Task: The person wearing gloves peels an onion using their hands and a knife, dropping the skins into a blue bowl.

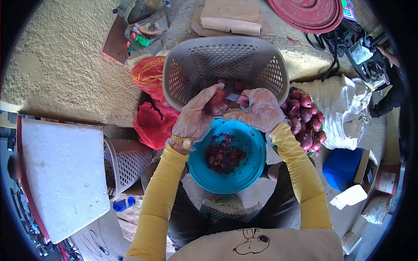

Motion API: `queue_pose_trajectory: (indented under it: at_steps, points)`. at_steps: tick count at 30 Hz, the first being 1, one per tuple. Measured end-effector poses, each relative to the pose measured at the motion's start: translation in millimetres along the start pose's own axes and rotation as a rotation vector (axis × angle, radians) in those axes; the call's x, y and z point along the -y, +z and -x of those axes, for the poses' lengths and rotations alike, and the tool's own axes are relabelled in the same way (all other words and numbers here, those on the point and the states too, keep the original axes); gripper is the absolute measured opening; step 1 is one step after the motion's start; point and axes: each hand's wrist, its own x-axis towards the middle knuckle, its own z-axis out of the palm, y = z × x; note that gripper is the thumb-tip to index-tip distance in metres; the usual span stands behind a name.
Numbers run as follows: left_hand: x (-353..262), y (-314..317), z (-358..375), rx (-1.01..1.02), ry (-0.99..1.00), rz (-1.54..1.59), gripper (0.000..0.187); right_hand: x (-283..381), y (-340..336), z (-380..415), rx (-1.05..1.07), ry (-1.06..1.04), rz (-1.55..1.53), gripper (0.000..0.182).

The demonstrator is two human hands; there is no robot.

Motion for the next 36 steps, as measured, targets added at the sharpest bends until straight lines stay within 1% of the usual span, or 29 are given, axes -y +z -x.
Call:
queue_pose_trajectory:
  at_steps: [2, 4, 7, 10, 11, 13, 14, 16, 17, 19, 20, 22, 23, 25, 26, 28, 29, 32, 34, 35, 36]
  points:
    - [-1.5, 0.4, 0.0, -0.015, 0.006, 0.020, 0.039, 4.3, -2.3, -0.9, -0.002, 0.032, -0.030, 0.073]
    - [-1.4, -4.8, -2.5, 0.053, -0.036, 0.064, 0.039, 9.2, -4.1, -2.7, 0.065, 0.002, 0.053, 0.076]
    - [0.7, -6.8, -4.6, 0.000, -0.063, 0.093, 0.037, 11.3, -1.7, -3.7, 0.090, 0.042, -0.029, 0.075]
    - [2.8, -6.5, -4.5, -0.001, -0.052, 0.104, 0.035, 11.2, -2.5, -4.0, 0.127, 0.022, 0.001, 0.075]
    - [3.0, -7.9, -5.2, -0.001, -0.052, 0.104, 0.035, 7.8, 0.7, -2.8, 0.127, 0.022, 0.001, 0.075]
    - [3.0, -10.3, -6.4, 0.007, -0.066, 0.136, 0.033, 3.6, 7.8, -1.3, -0.007, -0.073, 0.059, 0.073]
    - [3.4, -11.0, -6.6, 0.007, -0.064, 0.136, 0.033, 2.4, 6.7, -1.0, -0.007, -0.075, 0.060, 0.073]
    - [3.7, -9.5, -6.4, 0.021, -0.054, 0.113, 0.033, 12.4, -3.0, -3.6, 0.091, -0.020, 0.040, 0.073]
    - [4.2, -8.1, -6.4, 0.021, -0.055, 0.113, 0.033, 8.6, 0.4, -2.9, 0.092, -0.019, 0.040, 0.073]
    - [4.4, -4.3, -5.7, -0.001, -0.042, 0.144, 0.032, 4.3, 7.1, -2.1, -0.001, -0.075, 0.100, 0.073]
    - [4.3, -5.2, -5.5, -0.001, -0.042, 0.144, 0.032, 3.3, 5.5, -1.3, -0.001, -0.074, 0.099, 0.073]
    - [3.5, -6.4, -5.6, -0.010, -0.047, 0.107, 0.032, 19.1, -9.5, -4.8, 0.183, 0.047, -0.022, 0.070]
    - [3.8, -6.2, -5.7, -0.010, -0.047, 0.107, 0.032, 15.5, -5.3, -3.9, 0.183, 0.048, -0.022, 0.070]
    - [3.2, -3.5, -5.2, 0.005, -0.030, 0.097, 0.032, 9.9, 4.7, -2.7, 0.046, -0.042, 0.034, 0.065]
    - [3.8, -5.5, -5.6, 0.004, -0.030, 0.097, 0.032, 8.1, 4.8, -2.6, 0.046, -0.042, 0.033, 0.065]
    - [4.1, -9.6, -7.2, 0.017, -0.065, 0.136, 0.032, 15.2, -2.1, -6.1, 0.225, 0.049, -0.032, 0.065]
    - [4.2, -11.4, -7.7, 0.017, -0.065, 0.136, 0.032, 15.1, -2.1, -5.7, 0.225, 0.050, -0.032, 0.065]
    - [3.9, -11.3, -7.5, 0.017, -0.107, 0.111, 0.034, 12.9, -1.5, -4.9, 0.196, 0.025, -0.036, 0.069]
    - [5.8, -10.5, -6.7, 0.014, -0.120, 0.063, 0.036, 6.3, 2.9, -5.4, 0.197, 0.012, -0.037, 0.079]
    - [6.0, -10.9, -7.0, 0.015, -0.120, 0.063, 0.036, 4.9, 4.2, -3.5, 0.197, 0.012, -0.036, 0.079]
    - [6.4, -12.1, -7.4, 0.034, -0.135, 0.073, 0.037, 4.2, 5.5, -0.6, 0.122, -0.032, -0.073, 0.078]
